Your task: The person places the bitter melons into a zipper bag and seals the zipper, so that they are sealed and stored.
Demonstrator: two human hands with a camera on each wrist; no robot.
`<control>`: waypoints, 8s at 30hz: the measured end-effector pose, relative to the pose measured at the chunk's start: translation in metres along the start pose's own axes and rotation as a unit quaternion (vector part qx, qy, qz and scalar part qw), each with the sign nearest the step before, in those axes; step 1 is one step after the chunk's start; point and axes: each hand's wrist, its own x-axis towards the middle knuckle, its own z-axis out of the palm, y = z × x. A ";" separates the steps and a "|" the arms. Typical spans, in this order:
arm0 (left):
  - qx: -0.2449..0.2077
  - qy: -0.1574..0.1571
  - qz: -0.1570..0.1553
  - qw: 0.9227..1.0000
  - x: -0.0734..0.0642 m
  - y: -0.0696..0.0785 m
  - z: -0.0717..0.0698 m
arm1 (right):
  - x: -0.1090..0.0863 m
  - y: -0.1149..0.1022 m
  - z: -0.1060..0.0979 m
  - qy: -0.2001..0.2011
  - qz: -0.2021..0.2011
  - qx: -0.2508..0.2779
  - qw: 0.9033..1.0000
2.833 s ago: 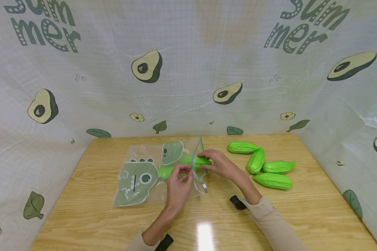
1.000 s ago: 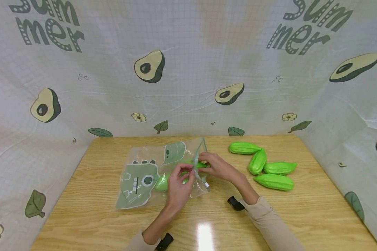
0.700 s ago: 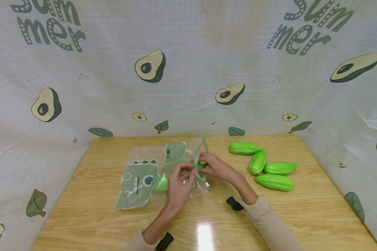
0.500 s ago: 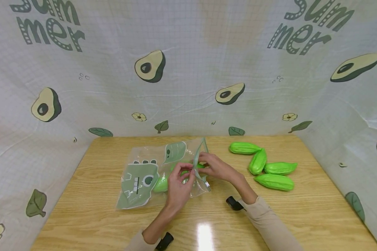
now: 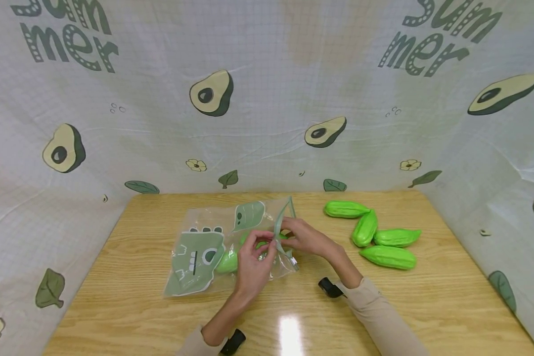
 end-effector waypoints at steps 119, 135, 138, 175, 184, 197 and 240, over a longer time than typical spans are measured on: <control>-0.002 0.031 0.000 1.000 -0.002 -0.004 0.005 | -0.127 0.028 -0.034 0.208 0.033 -0.132 0.969; 0.001 0.035 -0.011 0.999 -0.002 -0.002 0.005 | -0.155 0.037 -0.041 0.235 0.034 -0.181 0.955; 0.002 0.035 -0.014 0.999 -0.001 -0.001 0.004 | -0.160 0.038 -0.042 0.238 0.035 -0.191 0.952; -0.001 0.033 -0.019 0.999 -0.001 -0.001 0.003 | -0.201 0.049 -0.051 0.199 0.058 -0.259 0.943; -0.001 0.030 -0.019 0.999 -0.001 -0.001 0.004 | -0.203 0.051 -0.050 0.191 0.055 -0.285 0.938; -0.004 0.033 -0.021 0.999 -0.001 0.000 0.004 | -0.198 0.038 -0.055 0.192 0.067 -0.284 0.937; 0.003 0.025 -0.019 1.000 -0.001 -0.002 0.002 | -0.174 0.017 -0.065 0.231 0.143 -0.119 0.955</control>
